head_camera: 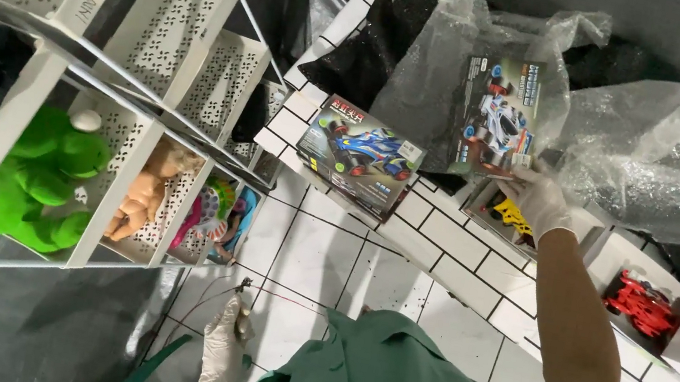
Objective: The person picks up a toy car box from a table, walks to a shelving unit, and places it on a shelf. They return to the table, open another toy car box, and begin assembling the red and black plastic parts on a green cutting mat.
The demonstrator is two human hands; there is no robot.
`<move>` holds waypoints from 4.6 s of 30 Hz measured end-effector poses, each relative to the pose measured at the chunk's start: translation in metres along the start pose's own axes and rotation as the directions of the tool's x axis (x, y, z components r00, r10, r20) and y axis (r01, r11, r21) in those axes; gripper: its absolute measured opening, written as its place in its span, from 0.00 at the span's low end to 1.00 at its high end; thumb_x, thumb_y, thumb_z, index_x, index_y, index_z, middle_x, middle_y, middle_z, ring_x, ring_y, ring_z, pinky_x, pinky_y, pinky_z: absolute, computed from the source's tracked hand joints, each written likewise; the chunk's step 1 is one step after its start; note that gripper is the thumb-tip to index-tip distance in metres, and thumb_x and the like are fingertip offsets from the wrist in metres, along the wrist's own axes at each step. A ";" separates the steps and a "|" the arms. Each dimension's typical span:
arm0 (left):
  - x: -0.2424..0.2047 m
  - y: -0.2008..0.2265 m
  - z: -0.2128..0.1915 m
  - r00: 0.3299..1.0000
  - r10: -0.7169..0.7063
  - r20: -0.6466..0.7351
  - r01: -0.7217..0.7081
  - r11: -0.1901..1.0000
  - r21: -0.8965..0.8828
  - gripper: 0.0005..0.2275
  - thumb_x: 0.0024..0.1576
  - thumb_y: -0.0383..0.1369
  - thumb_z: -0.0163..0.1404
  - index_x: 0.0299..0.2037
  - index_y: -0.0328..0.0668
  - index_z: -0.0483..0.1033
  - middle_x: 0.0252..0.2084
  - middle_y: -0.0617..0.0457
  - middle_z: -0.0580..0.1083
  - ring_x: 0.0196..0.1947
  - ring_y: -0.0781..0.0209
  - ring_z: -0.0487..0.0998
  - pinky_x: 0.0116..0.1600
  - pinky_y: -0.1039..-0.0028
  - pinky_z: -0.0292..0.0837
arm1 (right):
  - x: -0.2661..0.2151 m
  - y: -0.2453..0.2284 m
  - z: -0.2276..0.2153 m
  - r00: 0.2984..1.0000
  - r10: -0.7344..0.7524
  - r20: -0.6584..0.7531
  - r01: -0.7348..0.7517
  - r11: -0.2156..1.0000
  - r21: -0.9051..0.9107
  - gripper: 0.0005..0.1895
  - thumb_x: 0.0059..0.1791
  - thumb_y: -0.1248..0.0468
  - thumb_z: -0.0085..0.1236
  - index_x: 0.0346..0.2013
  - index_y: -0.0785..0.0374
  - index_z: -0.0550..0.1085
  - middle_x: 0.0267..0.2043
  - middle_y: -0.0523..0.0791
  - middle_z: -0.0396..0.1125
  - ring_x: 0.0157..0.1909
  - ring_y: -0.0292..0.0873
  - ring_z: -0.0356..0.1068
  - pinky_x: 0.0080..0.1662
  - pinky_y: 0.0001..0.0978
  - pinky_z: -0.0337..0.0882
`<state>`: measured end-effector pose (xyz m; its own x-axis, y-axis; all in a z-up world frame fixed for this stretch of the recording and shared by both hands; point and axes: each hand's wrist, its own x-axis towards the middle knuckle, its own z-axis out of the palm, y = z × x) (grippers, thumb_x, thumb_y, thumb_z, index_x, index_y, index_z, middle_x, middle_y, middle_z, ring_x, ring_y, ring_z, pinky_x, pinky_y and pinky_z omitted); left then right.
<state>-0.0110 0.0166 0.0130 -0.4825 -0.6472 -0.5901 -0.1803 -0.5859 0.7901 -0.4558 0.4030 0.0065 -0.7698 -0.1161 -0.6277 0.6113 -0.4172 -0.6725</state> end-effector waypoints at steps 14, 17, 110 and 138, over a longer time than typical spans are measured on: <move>0.006 -0.008 -0.001 0.995 0.035 0.097 -0.032 0.999 -0.028 0.13 0.64 0.38 0.51 0.30 0.41 0.78 0.16 0.60 0.64 0.18 0.68 0.61 0.29 0.77 0.53 | 0.019 -0.026 -0.012 0.987 0.044 0.152 -0.013 0.980 -0.200 0.50 0.46 0.73 0.57 0.80 0.54 0.46 0.47 0.43 0.73 0.54 0.47 0.76 0.65 0.48 0.70; 0.004 -0.009 -0.002 1.000 0.025 0.006 -0.025 1.000 -0.008 0.14 0.63 0.41 0.54 0.27 0.43 0.78 0.17 0.62 0.63 0.19 0.69 0.61 0.31 0.78 0.53 | -0.017 -0.043 0.033 0.928 0.099 0.359 0.016 0.953 -0.302 0.47 0.40 0.65 0.62 0.73 0.59 0.58 0.56 0.48 0.69 0.55 0.52 0.71 0.62 0.43 0.71; -0.035 -0.013 -0.037 0.998 0.058 -0.016 -0.060 0.973 -0.224 0.10 0.63 0.38 0.53 0.37 0.39 0.80 0.27 0.53 0.74 0.25 0.65 0.71 0.32 0.78 0.65 | -0.070 0.040 0.114 0.964 -0.200 -0.175 0.030 0.736 -0.676 0.33 0.53 0.47 0.52 0.73 0.38 0.57 0.72 0.39 0.60 0.69 0.44 0.61 0.65 0.35 0.60; -0.212 0.069 -0.181 0.933 0.137 0.334 -0.153 0.988 0.021 0.21 0.48 0.24 0.65 0.54 0.37 0.80 0.48 0.41 0.81 0.47 0.54 0.83 0.52 0.66 0.82 | -0.494 0.385 0.310 -0.022 0.065 0.998 0.169 0.984 -0.060 0.56 0.46 0.31 0.58 0.72 0.71 0.57 0.75 0.62 0.52 0.75 0.70 0.51 0.69 0.67 0.52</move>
<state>0.2343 0.0246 0.1626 -0.7607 -0.5214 -0.3866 -0.1225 -0.4696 0.8743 0.1025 0.0207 0.1789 -0.1267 -0.9236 0.3618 0.4826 -0.3760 -0.7910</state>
